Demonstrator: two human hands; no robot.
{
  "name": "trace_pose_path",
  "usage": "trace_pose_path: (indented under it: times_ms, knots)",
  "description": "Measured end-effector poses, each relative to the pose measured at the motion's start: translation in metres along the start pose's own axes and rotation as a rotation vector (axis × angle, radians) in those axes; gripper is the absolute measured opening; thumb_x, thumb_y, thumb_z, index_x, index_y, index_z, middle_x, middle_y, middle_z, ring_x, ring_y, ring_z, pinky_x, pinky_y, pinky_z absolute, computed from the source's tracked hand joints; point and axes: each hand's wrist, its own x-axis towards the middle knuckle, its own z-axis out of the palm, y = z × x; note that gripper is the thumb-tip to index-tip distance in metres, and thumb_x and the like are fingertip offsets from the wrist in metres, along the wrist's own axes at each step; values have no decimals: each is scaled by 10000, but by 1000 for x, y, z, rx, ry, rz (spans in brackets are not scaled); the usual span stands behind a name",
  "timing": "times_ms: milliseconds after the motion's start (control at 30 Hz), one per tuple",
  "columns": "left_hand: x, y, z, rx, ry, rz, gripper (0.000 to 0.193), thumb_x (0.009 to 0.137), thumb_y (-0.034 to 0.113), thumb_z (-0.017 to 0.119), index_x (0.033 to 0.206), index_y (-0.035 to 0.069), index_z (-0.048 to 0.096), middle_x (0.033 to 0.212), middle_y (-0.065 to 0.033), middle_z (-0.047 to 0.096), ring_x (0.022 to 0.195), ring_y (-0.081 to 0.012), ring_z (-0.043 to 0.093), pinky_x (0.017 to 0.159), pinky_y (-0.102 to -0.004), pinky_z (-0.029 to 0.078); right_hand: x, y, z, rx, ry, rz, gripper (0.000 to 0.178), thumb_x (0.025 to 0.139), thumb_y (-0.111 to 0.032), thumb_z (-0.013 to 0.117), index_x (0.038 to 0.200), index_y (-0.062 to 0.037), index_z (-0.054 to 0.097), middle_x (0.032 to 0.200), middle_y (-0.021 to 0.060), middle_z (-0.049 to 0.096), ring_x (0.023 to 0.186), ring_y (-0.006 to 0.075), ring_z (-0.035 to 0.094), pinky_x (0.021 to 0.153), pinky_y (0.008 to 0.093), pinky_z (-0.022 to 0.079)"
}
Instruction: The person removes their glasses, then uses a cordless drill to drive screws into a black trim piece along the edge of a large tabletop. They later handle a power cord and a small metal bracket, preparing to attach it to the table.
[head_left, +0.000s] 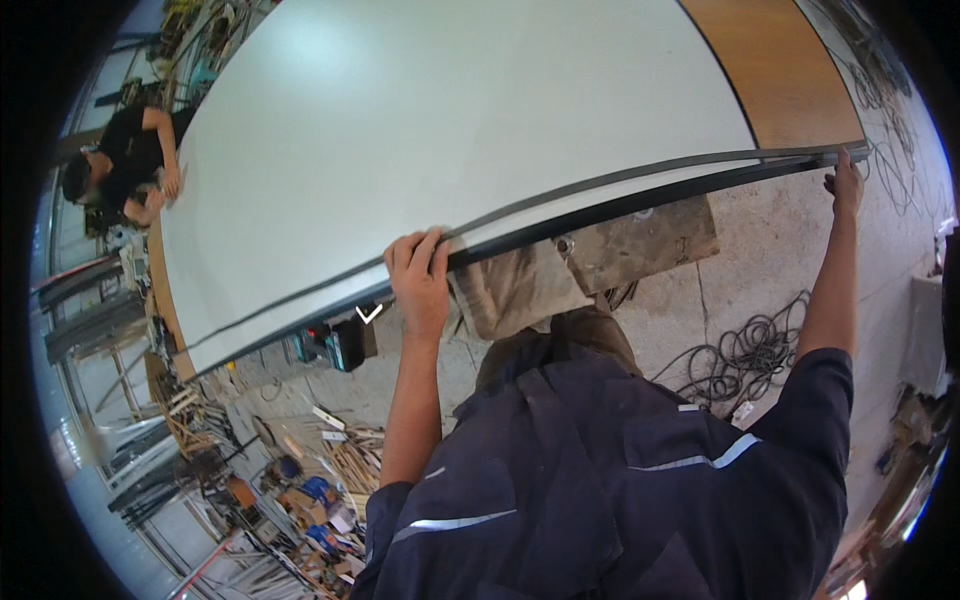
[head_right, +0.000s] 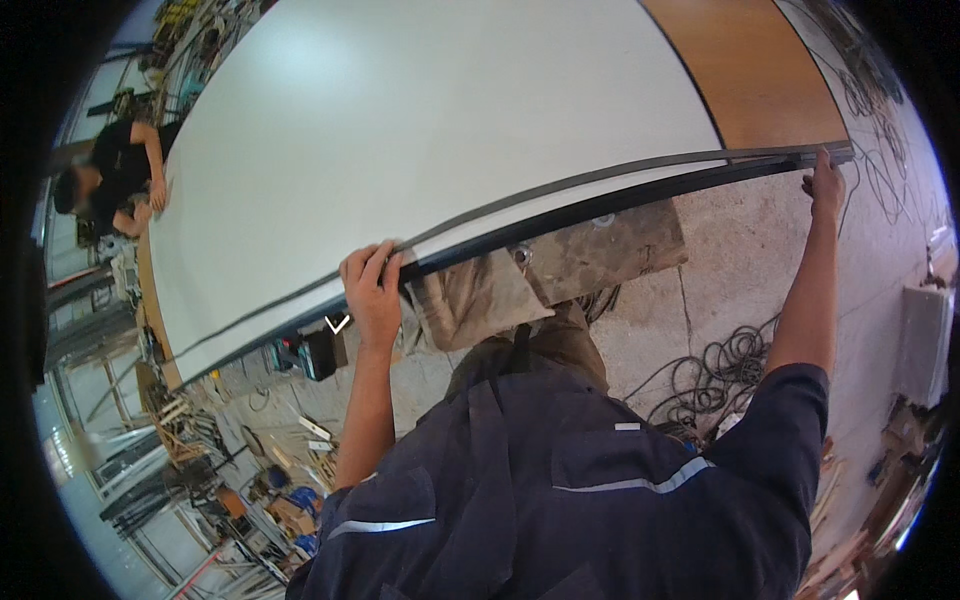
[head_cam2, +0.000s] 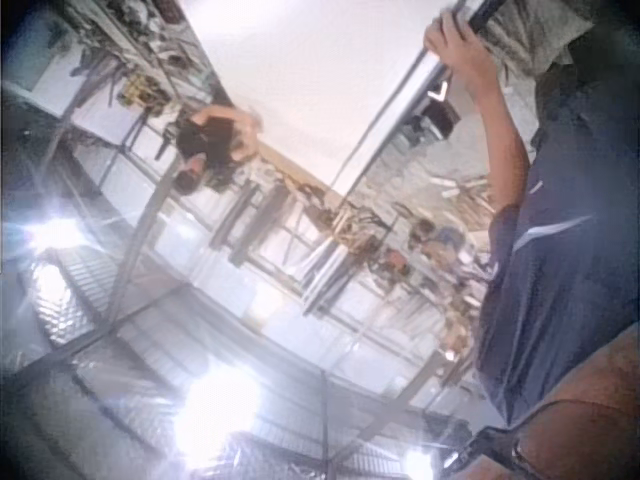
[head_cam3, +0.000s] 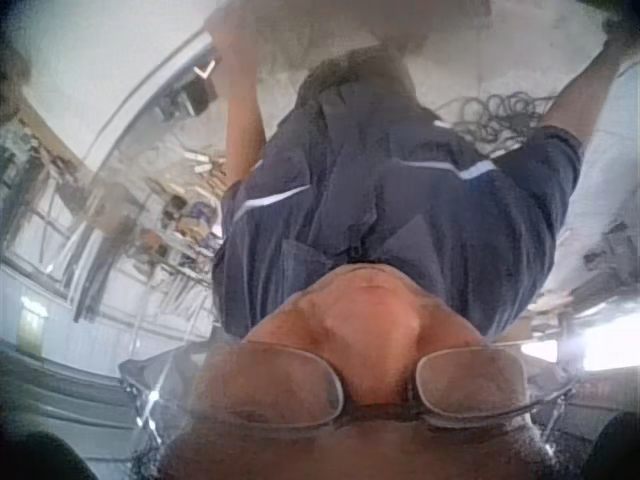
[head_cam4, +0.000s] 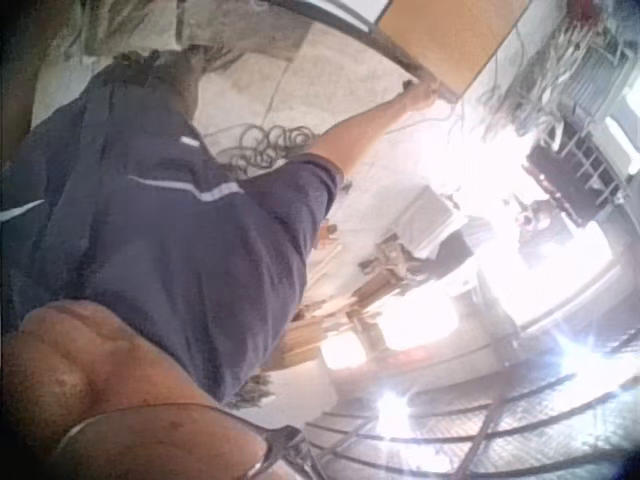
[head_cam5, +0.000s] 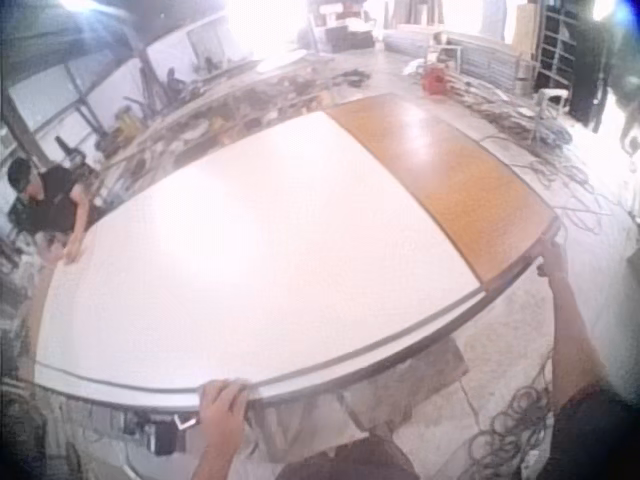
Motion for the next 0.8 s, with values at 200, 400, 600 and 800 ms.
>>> trace_pose_path:
  times_ms: [200, 400, 600, 800]
  knots:
    - [-18, -17, -7, -120, 71, 39, 321, 828, 74, 748, 1138, 28, 681, 1098, -135, 642, 1065, -358, 571, 943, -486, 459, -139, 24, 12, 285, -61, -77, 491, 1011, -409, 560, 1330, -37, 594, 1154, 80, 644, 720, 148, 540, 652, 290, 485]
    - [-52, -35, -31, -328, -7, 179, 410, 922, 256, 689, 1253, 24, 622, 1385, -187, 551, 1360, -408, 446, 1138, -518, 381, -317, 92, 38, 346, -328, 65, 400, 1021, -398, 565, 1156, -28, 633, 957, 58, 635, 682, 113, 502, 611, 276, 446]
    - [-168, -94, -110, -702, -217, 6, 360, 960, 303, 641, 1206, 41, 653, 1264, -209, 637, 1188, -388, 596, 997, -446, 492, -557, 17, 116, 249, -703, -142, 339, 1039, -354, 568, 1002, -31, 665, 780, 46, 623, 605, 104, 548, 538, 262, 449]
    - [-366, -221, -170, -625, -237, -563, 456, 980, 359, 597, 1277, 14, 623, 1245, -236, 649, 1191, -395, 596, 1031, -439, 455, -759, -86, 222, -59, -1235, -449, 296, 1022, -262, 581, 934, 1, 686, 798, 53, 651, 662, 135, 601, 584, 295, 488]
